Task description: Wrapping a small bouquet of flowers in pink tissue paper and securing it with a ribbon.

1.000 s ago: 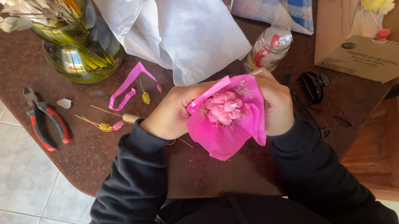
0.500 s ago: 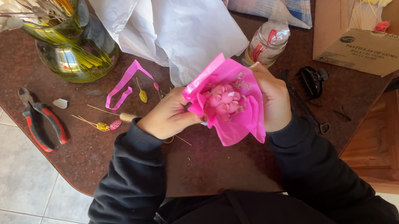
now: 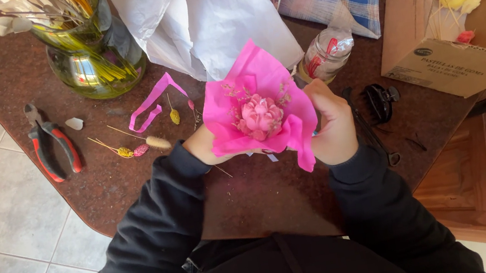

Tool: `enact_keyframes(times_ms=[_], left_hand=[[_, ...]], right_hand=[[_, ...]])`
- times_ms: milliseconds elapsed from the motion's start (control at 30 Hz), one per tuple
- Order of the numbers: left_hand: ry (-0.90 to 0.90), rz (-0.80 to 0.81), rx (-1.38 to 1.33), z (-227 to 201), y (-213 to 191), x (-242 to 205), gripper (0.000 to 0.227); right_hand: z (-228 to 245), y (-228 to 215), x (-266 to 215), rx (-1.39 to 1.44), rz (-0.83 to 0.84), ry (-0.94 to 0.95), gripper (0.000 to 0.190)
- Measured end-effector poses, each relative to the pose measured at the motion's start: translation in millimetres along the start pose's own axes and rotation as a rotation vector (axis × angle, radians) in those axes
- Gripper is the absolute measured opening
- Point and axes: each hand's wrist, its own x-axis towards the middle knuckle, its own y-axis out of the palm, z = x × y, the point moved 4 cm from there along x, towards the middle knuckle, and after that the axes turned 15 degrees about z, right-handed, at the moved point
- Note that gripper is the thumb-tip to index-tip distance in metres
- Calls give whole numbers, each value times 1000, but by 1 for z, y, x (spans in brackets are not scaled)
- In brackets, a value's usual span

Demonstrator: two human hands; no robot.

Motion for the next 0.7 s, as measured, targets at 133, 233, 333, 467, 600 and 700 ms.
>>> enact_keyframes(times_ms=[133,233,333,467,600,700], left_hand=[[11,-18,-77,9,1,1,71],[-24,47,-159,25,1,-3,65],[-94,-121,-558,29,-3,-8,53],[-8,-67,303,-27,8,5,63],[-47,-75,1,-35,9,14,64],[-70,-59,279,-38,16,14,57]], right_hand=[[-4,-2,0,26,41,-19,33],[-9,-1,-2,23,65,-22,35],[-11,-3,-3,22,91,-36,37],[12,-27,6,48,259,10,61],[58,-61,15,78,65,61,63],[63,-64,0,-213,-6,98,25]])
